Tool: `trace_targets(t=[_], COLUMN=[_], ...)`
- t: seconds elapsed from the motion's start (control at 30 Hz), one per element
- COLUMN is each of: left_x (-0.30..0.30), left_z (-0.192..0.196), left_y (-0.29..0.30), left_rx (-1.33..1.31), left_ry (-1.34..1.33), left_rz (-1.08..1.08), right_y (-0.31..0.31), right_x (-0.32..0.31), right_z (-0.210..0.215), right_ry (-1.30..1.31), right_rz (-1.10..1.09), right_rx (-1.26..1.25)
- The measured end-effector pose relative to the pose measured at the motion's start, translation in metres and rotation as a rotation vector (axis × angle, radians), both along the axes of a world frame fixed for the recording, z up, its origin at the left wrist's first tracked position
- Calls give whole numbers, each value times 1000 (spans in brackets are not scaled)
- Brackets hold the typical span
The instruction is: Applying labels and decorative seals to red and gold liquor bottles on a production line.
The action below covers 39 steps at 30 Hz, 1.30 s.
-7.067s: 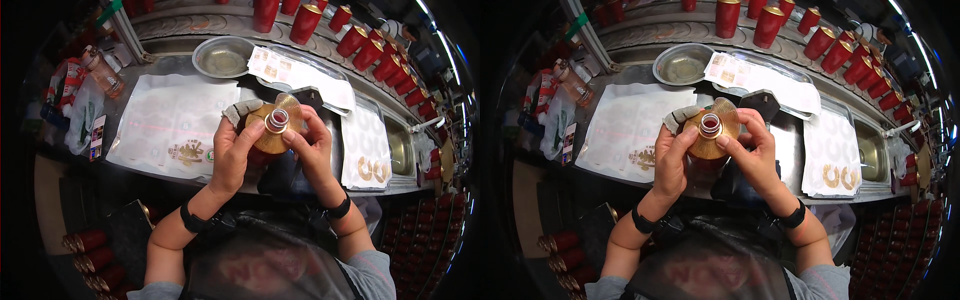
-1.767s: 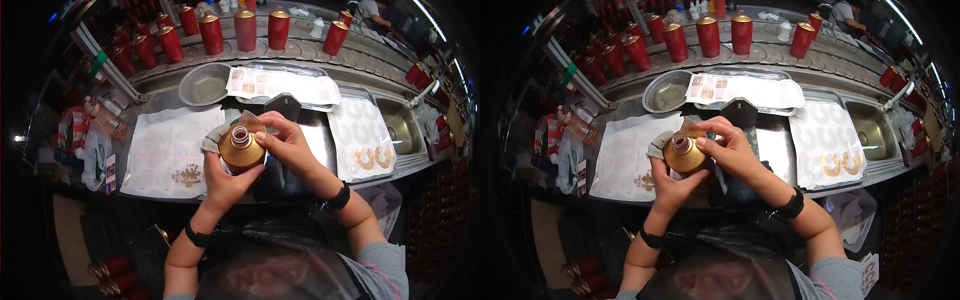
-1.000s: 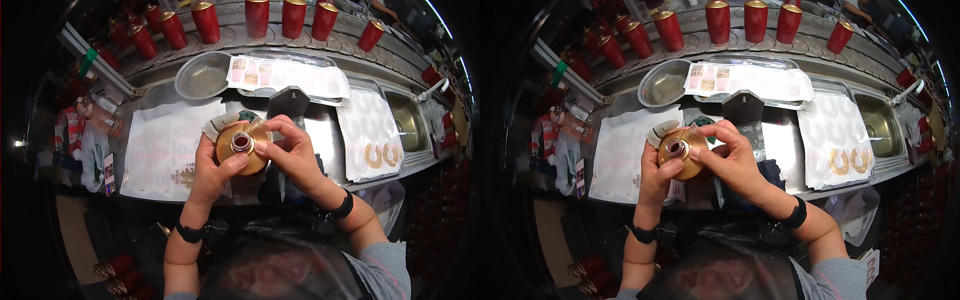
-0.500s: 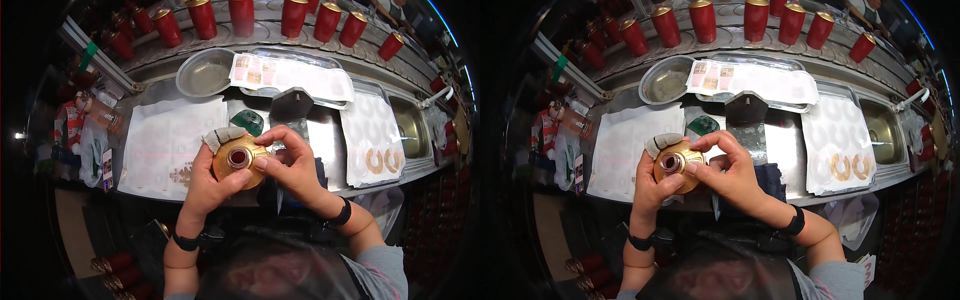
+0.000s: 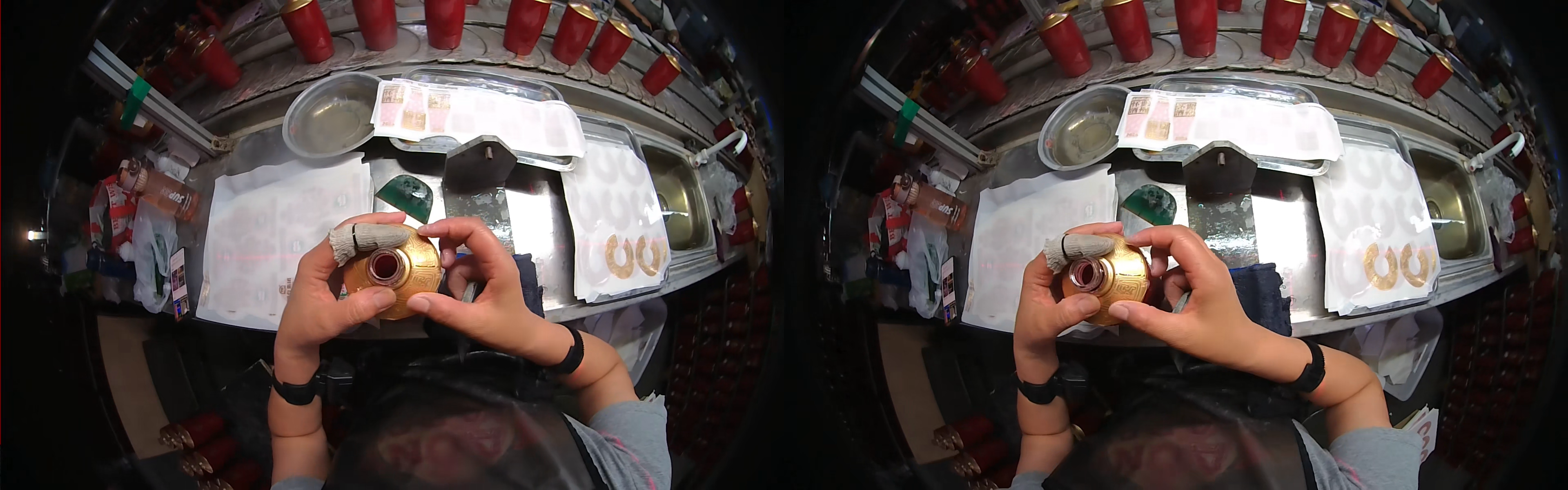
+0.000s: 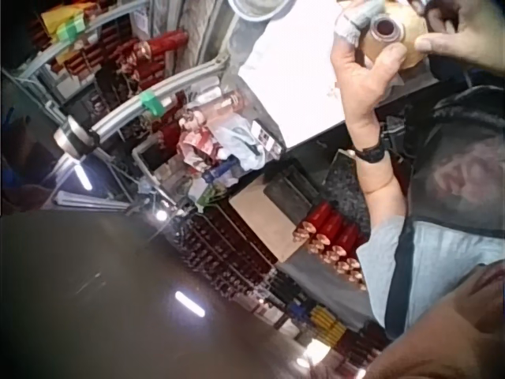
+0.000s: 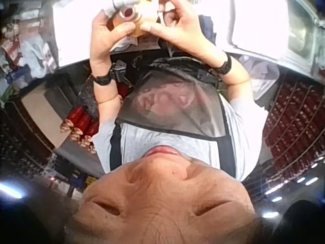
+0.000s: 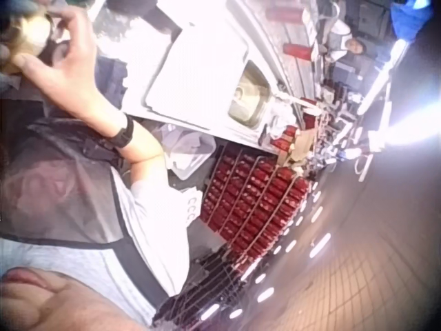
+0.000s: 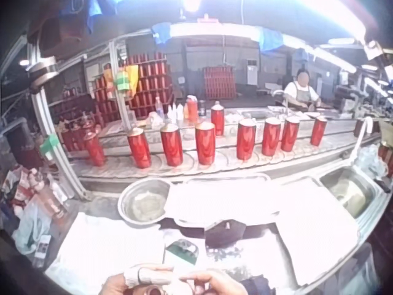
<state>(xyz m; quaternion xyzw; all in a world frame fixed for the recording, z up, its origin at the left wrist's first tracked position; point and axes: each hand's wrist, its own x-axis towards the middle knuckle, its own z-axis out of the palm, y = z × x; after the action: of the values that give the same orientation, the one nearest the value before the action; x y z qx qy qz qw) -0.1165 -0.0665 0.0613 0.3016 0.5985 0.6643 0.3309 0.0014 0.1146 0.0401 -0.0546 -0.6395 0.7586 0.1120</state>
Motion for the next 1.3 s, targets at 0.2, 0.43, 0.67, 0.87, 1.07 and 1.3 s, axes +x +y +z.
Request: trace_targets(t=[0.2,0.43,0.67,0.87,1.07,1.3], left_x=[2,2,2,-2,-2,-3], left_z=[-3,-3,-6,-8,-7,-8], left_y=[-1,0,0,0,0,-1], left_rx=[28,42,49,67,71,59], left_ry=[-16,-41,-68,-53,-70,-61], left_rz=[38,50,52,35,48,37], right_y=[0,0,1,4,9,15], right_x=[-6,-6,-9,-10,-8,-6], right_z=[-5,-1,-4,-5,-4,-6], right_ry=[22,-17,29,15,3,-55], right_rz=[7,24,31,79,158,215], right_rx=[28,-32,44,-31,-80,-172])
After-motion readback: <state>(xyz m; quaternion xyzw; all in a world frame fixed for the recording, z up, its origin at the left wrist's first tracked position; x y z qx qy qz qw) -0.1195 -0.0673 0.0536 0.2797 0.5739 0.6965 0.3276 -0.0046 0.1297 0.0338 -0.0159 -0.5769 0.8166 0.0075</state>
